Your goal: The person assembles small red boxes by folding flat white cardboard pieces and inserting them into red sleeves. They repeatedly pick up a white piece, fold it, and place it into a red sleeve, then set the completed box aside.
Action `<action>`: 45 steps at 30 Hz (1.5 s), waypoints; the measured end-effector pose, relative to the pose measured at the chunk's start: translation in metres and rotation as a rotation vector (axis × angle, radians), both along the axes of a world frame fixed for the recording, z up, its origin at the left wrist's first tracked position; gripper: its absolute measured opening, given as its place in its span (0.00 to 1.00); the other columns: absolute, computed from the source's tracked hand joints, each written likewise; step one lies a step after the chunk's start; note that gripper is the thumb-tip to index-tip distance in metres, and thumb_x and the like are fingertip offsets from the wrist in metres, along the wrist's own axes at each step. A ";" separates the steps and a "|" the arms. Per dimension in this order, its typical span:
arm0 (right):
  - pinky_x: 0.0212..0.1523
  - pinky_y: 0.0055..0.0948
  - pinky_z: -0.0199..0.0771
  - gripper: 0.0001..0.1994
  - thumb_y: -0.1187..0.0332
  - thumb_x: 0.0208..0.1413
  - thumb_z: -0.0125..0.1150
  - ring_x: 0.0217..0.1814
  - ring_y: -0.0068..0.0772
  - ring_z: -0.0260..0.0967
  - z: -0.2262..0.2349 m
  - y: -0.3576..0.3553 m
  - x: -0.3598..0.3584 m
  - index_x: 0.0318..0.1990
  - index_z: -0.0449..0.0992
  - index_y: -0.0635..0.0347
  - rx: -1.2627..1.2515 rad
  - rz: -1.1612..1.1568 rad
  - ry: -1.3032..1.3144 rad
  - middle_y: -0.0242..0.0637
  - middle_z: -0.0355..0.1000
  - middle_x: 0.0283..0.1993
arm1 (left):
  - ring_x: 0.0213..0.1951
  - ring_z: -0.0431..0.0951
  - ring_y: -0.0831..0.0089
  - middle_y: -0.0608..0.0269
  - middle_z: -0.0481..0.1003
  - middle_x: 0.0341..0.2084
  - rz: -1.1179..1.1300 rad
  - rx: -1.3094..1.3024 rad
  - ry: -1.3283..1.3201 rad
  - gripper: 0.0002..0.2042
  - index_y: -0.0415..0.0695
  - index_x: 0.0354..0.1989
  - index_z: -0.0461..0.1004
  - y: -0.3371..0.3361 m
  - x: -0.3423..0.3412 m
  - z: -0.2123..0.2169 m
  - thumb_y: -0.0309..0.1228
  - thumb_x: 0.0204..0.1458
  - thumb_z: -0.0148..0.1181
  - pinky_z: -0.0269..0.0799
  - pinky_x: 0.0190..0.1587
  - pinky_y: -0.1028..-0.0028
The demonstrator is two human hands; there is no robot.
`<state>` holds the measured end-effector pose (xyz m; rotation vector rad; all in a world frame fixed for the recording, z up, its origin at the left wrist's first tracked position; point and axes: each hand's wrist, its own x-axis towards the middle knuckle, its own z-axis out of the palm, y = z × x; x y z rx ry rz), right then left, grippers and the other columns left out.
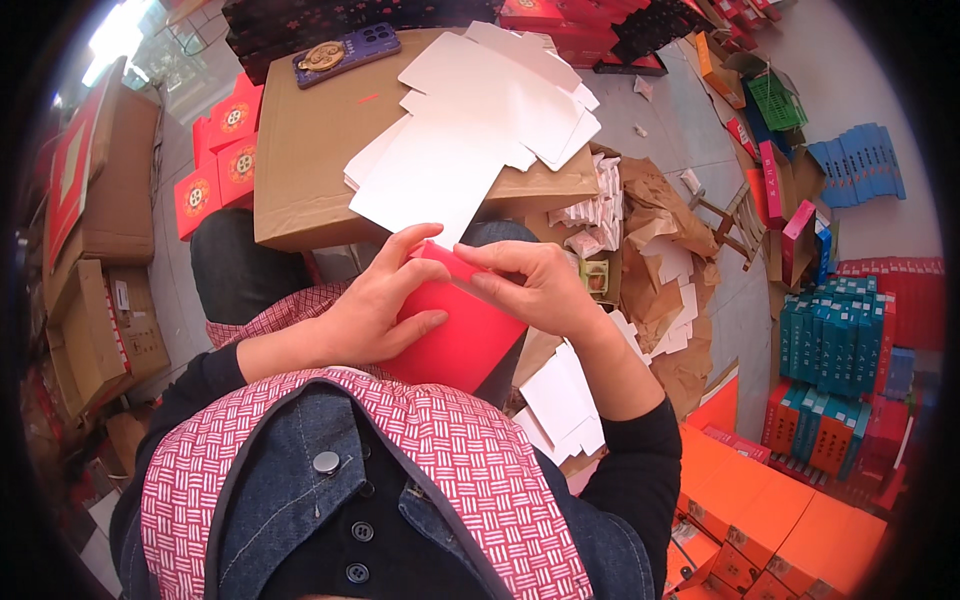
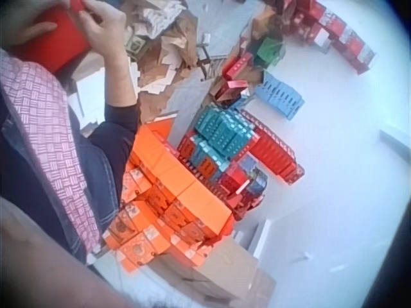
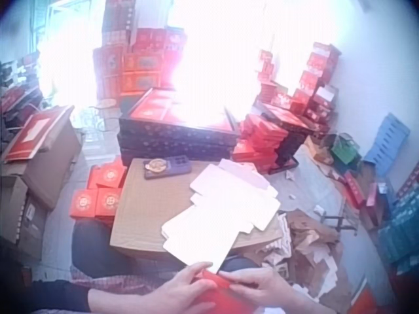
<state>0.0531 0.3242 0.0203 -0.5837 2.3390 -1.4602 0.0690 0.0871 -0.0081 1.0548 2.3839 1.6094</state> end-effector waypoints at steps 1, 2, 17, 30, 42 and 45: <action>0.42 0.24 0.74 0.15 0.77 0.52 0.61 0.40 0.27 0.76 0.000 -0.001 0.000 0.49 0.78 0.62 0.002 0.022 0.036 0.39 0.79 0.40 | 0.59 0.61 0.40 0.38 0.55 0.61 -0.001 -0.002 -0.002 0.19 0.43 0.48 0.67 0.000 0.001 -0.001 0.28 0.48 0.64 0.61 0.61 0.55; 0.42 0.24 0.74 0.15 0.77 0.52 0.61 0.40 0.27 0.76 0.000 -0.002 0.001 0.49 0.79 0.62 -0.001 0.026 0.072 0.40 0.79 0.40 | 0.59 0.62 0.41 0.38 0.55 0.61 -0.003 -0.003 -0.004 0.19 0.44 0.48 0.66 0.000 0.001 -0.001 0.28 0.48 0.64 0.61 0.61 0.55; 0.49 0.26 0.75 0.10 0.73 0.60 0.57 0.46 0.29 0.75 -0.032 0.014 0.049 0.45 0.76 0.71 -0.660 -0.594 -0.385 0.43 0.76 0.44 | 0.51 0.66 0.51 0.53 0.68 0.47 0.089 -0.003 -0.022 0.14 0.42 0.42 0.68 -0.001 -0.003 0.002 0.26 0.47 0.64 0.64 0.54 0.62; 0.45 0.19 0.75 0.14 0.75 0.56 0.62 0.42 0.22 0.74 -0.029 -0.006 0.069 0.50 0.76 0.69 -0.655 -0.817 -0.427 0.41 0.77 0.46 | 0.57 0.65 0.56 0.55 0.69 0.46 0.029 -0.247 0.332 0.14 0.40 0.35 0.69 0.026 -0.011 0.019 0.30 0.42 0.67 0.53 0.63 0.54; 0.50 0.21 0.70 0.13 0.74 0.62 0.54 0.48 0.22 0.71 -0.033 -0.026 0.080 0.51 0.75 0.69 -0.262 -0.798 0.059 0.37 0.75 0.48 | 0.44 0.67 0.57 0.56 0.69 0.37 -0.051 -0.175 0.177 0.07 0.40 0.28 0.69 0.068 -0.010 0.008 0.22 0.42 0.61 0.63 0.49 0.62; 0.51 0.23 0.70 0.15 0.74 0.63 0.53 0.49 0.23 0.71 -0.038 -0.026 0.088 0.55 0.71 0.68 -0.261 -0.736 0.144 0.37 0.74 0.50 | 0.43 0.67 0.57 0.55 0.69 0.36 -0.047 -0.181 0.188 0.06 0.40 0.28 0.69 0.068 -0.010 0.009 0.22 0.43 0.60 0.63 0.49 0.63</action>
